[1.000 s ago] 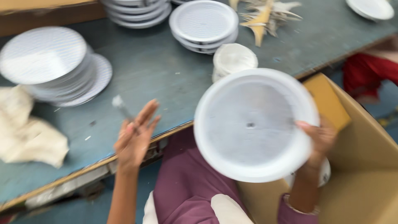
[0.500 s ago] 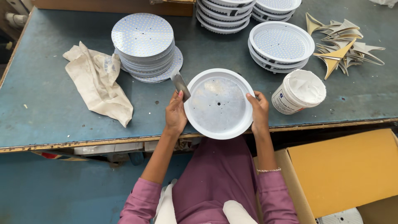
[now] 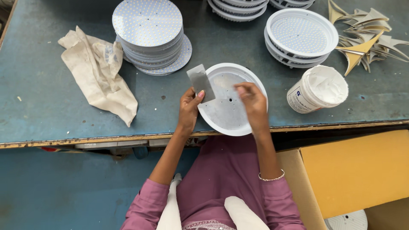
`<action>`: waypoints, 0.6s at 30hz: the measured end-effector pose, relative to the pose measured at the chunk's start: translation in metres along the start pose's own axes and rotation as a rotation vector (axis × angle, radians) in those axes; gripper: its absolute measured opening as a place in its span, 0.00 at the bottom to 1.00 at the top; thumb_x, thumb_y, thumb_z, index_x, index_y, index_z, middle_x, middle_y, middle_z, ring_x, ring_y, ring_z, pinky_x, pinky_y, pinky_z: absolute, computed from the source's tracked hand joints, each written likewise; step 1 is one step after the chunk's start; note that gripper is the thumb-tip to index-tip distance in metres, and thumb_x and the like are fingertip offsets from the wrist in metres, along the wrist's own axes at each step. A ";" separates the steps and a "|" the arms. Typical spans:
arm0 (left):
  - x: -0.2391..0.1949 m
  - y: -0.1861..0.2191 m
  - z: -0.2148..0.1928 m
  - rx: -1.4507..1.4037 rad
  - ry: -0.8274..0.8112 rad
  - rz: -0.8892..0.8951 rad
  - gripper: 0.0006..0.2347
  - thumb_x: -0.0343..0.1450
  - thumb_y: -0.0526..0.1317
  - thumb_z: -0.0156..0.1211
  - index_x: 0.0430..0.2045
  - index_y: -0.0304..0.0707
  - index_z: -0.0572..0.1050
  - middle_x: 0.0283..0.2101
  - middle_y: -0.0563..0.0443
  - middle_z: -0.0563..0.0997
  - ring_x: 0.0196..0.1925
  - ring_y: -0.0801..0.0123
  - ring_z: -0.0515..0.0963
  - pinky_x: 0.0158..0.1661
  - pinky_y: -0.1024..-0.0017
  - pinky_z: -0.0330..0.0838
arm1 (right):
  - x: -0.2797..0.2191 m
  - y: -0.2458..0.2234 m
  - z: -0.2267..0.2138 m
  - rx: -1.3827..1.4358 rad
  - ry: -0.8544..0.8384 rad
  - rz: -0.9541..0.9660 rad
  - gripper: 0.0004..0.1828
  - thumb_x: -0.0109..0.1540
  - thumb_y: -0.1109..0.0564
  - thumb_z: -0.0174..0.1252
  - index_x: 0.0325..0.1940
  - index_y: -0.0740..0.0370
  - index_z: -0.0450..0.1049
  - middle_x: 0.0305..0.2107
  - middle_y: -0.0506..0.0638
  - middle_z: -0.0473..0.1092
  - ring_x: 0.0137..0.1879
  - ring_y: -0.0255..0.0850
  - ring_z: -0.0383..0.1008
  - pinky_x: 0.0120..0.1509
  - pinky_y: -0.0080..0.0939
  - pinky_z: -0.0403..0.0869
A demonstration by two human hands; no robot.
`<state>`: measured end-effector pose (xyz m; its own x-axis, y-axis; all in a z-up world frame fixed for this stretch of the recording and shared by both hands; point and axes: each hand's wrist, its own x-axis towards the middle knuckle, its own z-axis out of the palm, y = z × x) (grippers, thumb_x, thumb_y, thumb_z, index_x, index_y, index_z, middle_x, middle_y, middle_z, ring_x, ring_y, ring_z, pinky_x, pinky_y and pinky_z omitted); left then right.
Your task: The person applies white paste to light fixture housings and base plates using a metal spatula, attaches LED circuit boards to the housings, and places the assembled components into a box.
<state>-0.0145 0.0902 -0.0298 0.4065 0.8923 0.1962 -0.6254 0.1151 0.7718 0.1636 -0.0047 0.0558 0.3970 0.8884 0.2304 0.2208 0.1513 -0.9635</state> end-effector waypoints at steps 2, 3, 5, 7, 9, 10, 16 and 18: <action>0.000 0.002 0.003 0.056 -0.035 0.031 0.12 0.75 0.41 0.63 0.46 0.31 0.77 0.50 0.48 0.78 0.53 0.69 0.75 0.58 0.69 0.66 | -0.001 -0.001 0.023 0.082 -0.150 -0.018 0.13 0.67 0.52 0.59 0.50 0.63 0.73 0.42 0.46 0.73 0.51 0.33 0.72 0.57 0.34 0.71; 0.000 0.003 0.004 0.123 -0.036 0.057 0.13 0.75 0.42 0.63 0.46 0.30 0.78 0.55 0.48 0.75 0.58 0.68 0.73 0.61 0.68 0.64 | -0.002 0.001 0.032 0.124 -0.225 -0.023 0.13 0.67 0.52 0.61 0.49 0.63 0.72 0.41 0.45 0.72 0.51 0.32 0.72 0.57 0.33 0.72; 0.000 0.003 0.004 0.261 -0.039 0.106 0.15 0.74 0.43 0.63 0.46 0.28 0.78 0.64 0.47 0.71 0.67 0.66 0.69 0.67 0.67 0.60 | -0.002 0.008 0.044 0.180 -0.234 -0.007 0.12 0.68 0.53 0.62 0.46 0.64 0.72 0.38 0.46 0.71 0.46 0.32 0.72 0.53 0.33 0.72; 0.003 0.003 0.005 0.299 -0.053 0.106 0.16 0.75 0.45 0.63 0.49 0.28 0.78 0.63 0.43 0.72 0.69 0.62 0.68 0.68 0.65 0.59 | 0.000 0.014 0.048 0.232 -0.206 0.001 0.11 0.69 0.53 0.62 0.43 0.64 0.72 0.36 0.46 0.71 0.43 0.32 0.73 0.50 0.34 0.74; 0.001 0.003 0.005 0.287 -0.060 0.108 0.19 0.76 0.46 0.62 0.54 0.29 0.76 0.63 0.41 0.72 0.70 0.59 0.68 0.69 0.64 0.59 | 0.004 0.019 0.043 0.273 -0.140 -0.002 0.11 0.70 0.54 0.61 0.41 0.63 0.71 0.35 0.48 0.73 0.41 0.33 0.75 0.50 0.36 0.78; -0.002 0.005 0.005 0.256 -0.059 0.113 0.20 0.77 0.47 0.62 0.57 0.30 0.74 0.64 0.40 0.72 0.70 0.58 0.68 0.70 0.64 0.60 | 0.005 0.020 0.038 0.311 -0.097 0.021 0.10 0.70 0.54 0.61 0.41 0.62 0.71 0.34 0.47 0.72 0.39 0.33 0.74 0.49 0.39 0.79; 0.007 0.005 0.012 0.256 0.108 -0.073 0.33 0.72 0.50 0.63 0.69 0.36 0.58 0.64 0.35 0.70 0.68 0.57 0.71 0.64 0.64 0.67 | -0.004 -0.005 -0.037 0.512 0.017 0.001 0.09 0.68 0.60 0.62 0.45 0.58 0.67 0.37 0.49 0.73 0.45 0.38 0.78 0.57 0.45 0.79; 0.012 0.001 0.009 0.293 0.128 -0.093 0.33 0.71 0.47 0.65 0.69 0.34 0.58 0.64 0.34 0.71 0.66 0.58 0.72 0.63 0.66 0.68 | -0.011 -0.018 -0.072 0.635 0.043 0.041 0.09 0.68 0.62 0.61 0.48 0.58 0.67 0.41 0.50 0.74 0.50 0.39 0.78 0.61 0.46 0.79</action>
<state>-0.0049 0.0969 -0.0214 0.3540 0.9337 0.0533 -0.3635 0.0848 0.9277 0.2192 -0.0481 0.0808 0.4322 0.8827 0.1845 -0.3608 0.3568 -0.8617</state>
